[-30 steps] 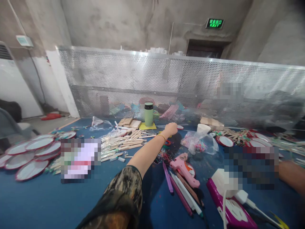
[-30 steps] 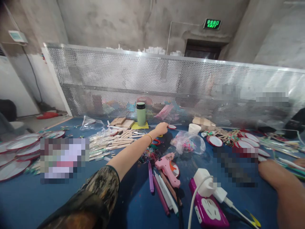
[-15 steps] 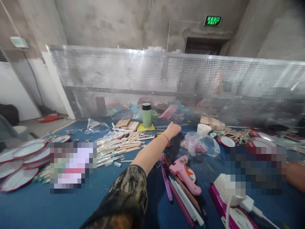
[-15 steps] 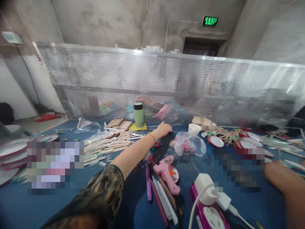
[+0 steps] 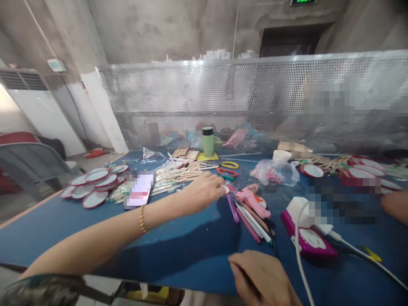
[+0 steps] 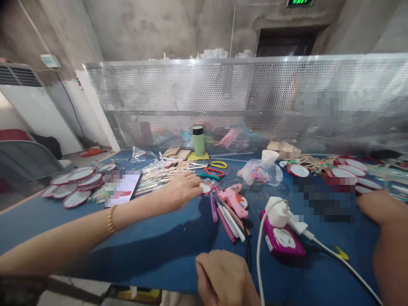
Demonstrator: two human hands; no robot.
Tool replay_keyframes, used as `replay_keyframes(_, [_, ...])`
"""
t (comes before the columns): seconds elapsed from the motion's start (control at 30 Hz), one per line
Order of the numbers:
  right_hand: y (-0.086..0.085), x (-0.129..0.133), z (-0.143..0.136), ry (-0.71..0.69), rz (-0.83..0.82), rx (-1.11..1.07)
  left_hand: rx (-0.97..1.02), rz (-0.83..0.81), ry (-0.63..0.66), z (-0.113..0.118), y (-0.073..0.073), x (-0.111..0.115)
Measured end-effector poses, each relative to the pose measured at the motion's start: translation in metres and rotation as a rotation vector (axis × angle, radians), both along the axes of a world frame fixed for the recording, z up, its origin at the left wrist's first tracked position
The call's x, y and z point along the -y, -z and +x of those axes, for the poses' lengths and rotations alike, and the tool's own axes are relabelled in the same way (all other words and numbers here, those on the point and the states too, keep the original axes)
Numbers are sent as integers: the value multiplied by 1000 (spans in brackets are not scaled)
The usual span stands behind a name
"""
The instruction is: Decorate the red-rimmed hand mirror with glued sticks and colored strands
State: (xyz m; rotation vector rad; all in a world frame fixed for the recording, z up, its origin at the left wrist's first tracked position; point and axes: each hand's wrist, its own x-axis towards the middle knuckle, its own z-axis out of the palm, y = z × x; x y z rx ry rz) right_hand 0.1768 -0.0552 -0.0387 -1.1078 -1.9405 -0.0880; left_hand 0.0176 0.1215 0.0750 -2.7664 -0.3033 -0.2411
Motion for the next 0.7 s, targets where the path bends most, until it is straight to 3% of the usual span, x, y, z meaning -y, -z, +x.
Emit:
replay_keyframes(0.07, [-32,-3,-4,-91,6,84,-38,-71,15,-24,14,25])
replay_keyframes(0.13, [-49,0,-9,-83,9,91,-54,-117,24,-37,27,42])
replay_keyframes(0.33, [-54,-5,-8,158,108,65,-63,-202,0,-46,46,52])
replay_keyframes(0.5, [-67,-23,2,321,113,57,223,-450,-47,-54,48,37])
replay_keyframes(0.6, [-72,-31,-1,344,93,73,396,-514,-193,-59,48,27])
replay_keyframes(0.7, [-72,-42,-6,310,96,110,358,-561,-243,-58,50,25])
